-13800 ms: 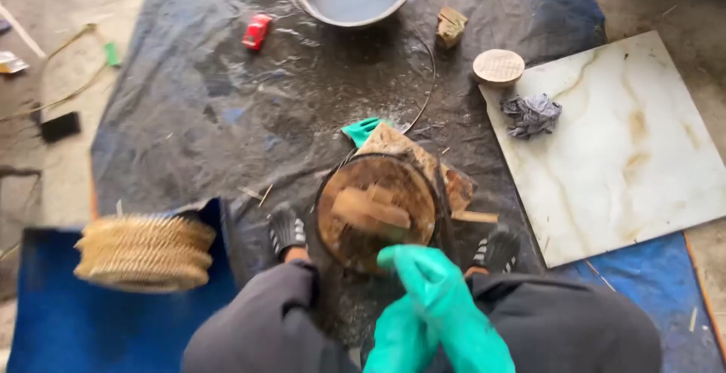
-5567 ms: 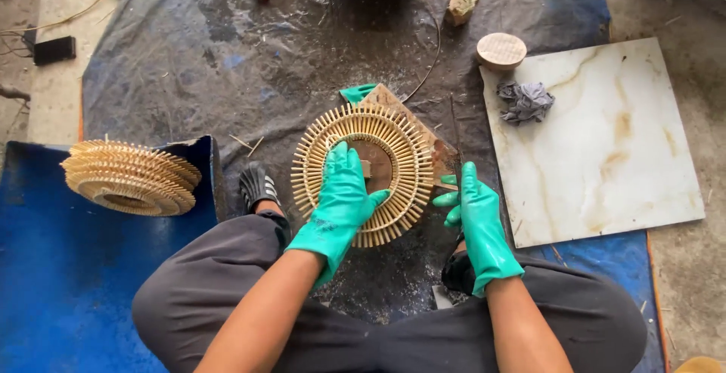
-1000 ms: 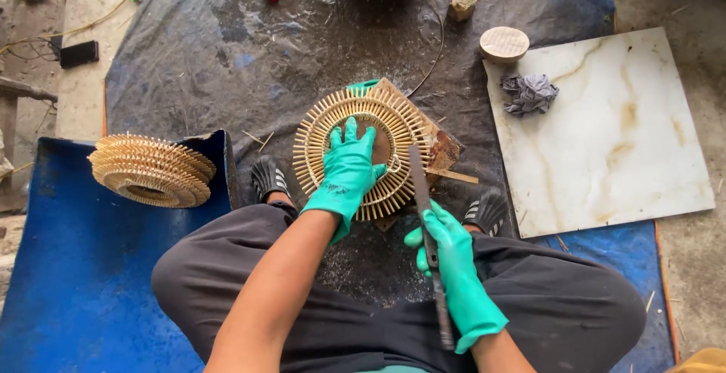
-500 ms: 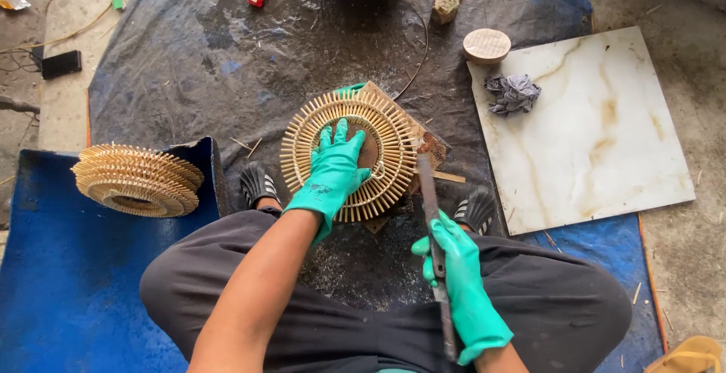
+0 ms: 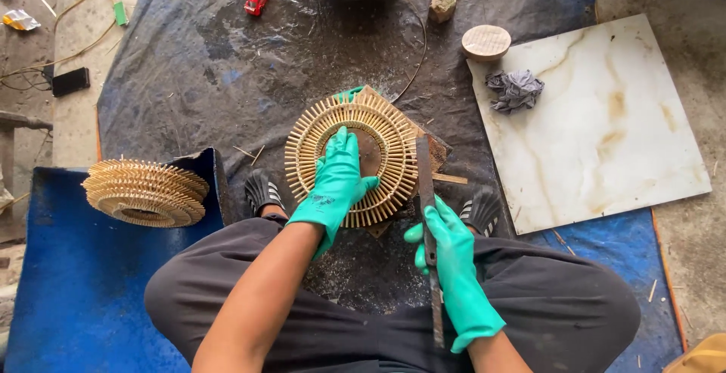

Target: The recorder is assembling or finishing circular bamboo or wooden lattice components for furniture.

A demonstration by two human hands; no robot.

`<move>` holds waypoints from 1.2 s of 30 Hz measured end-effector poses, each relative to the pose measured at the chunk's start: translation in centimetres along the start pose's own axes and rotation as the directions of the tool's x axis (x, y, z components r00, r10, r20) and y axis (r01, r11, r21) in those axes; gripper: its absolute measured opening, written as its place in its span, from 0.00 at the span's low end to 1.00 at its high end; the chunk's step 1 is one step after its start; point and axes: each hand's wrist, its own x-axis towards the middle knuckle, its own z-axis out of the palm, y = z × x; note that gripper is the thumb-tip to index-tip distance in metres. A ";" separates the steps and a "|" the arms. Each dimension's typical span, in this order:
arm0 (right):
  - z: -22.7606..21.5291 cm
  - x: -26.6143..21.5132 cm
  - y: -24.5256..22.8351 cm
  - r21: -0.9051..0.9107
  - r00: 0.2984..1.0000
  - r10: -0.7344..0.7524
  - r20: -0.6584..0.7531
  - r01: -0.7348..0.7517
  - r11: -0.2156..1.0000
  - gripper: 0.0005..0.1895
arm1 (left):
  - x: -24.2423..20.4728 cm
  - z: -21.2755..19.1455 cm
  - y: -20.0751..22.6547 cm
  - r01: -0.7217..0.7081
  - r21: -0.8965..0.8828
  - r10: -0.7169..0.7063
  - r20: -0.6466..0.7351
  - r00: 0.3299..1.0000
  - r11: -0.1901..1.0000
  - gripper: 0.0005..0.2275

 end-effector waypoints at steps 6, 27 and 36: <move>-0.8 3.0 1.4 -0.080 0.980 0.087 0.179 -0.074 0.994 0.26 | 0.8 -0.2 -0.5 -0.044 -0.006 0.044 -0.016 0.999 0.999 0.45; -1.3 1.2 1.2 -0.116 0.982 0.128 0.142 -0.111 0.987 0.25 | 0.8 2.0 -1.8 -0.121 -0.058 0.106 -0.218 0.970 0.991 0.44; -1.8 1.2 1.8 0.007 0.990 0.089 0.105 -0.091 0.996 0.27 | -0.3 1.9 -1.3 -0.177 0.100 0.180 -0.022 0.983 0.979 0.38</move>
